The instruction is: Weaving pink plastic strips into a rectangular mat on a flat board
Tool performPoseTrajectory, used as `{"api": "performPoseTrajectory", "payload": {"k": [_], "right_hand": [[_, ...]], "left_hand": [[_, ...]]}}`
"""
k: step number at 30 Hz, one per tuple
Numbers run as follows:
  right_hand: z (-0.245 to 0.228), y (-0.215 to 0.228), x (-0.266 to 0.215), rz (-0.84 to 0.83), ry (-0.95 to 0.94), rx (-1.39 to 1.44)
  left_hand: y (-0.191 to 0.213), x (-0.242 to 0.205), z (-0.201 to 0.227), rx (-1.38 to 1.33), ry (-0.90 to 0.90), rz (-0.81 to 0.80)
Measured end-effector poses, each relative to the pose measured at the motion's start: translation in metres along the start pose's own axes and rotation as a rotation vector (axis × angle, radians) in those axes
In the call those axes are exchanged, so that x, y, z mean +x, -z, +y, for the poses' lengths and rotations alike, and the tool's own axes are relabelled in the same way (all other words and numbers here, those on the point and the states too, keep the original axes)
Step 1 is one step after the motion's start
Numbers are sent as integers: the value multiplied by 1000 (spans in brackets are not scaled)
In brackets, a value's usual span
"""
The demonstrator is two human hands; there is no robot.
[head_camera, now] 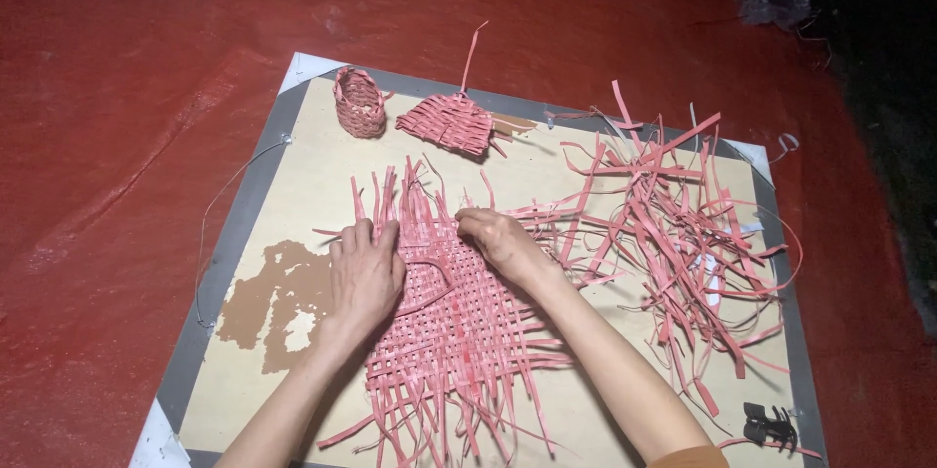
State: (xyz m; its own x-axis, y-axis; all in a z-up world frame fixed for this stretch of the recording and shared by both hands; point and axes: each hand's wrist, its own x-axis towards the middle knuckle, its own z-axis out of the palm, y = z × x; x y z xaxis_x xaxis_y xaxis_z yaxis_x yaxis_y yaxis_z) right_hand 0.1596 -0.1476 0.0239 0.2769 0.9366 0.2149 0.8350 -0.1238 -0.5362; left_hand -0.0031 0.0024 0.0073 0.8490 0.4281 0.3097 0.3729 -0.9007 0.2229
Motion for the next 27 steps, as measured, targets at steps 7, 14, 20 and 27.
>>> {"api": "performPoseTrajectory", "payload": {"k": [7,14,20,27], "right_hand": [[-4,-7,-5,92,-8,24],[-21,-1,-12,189,-48,126],[-17,-5,-14,269,-98,168],[-55,-4,-32,316,-190,-274]], "left_hand": [[-5,45,26,-259,-195,-33],[-11,87,21,-480,-407,-350],[23,96,27,-567,-425,-491],[12,113,24,-595,-402,-649]]}}
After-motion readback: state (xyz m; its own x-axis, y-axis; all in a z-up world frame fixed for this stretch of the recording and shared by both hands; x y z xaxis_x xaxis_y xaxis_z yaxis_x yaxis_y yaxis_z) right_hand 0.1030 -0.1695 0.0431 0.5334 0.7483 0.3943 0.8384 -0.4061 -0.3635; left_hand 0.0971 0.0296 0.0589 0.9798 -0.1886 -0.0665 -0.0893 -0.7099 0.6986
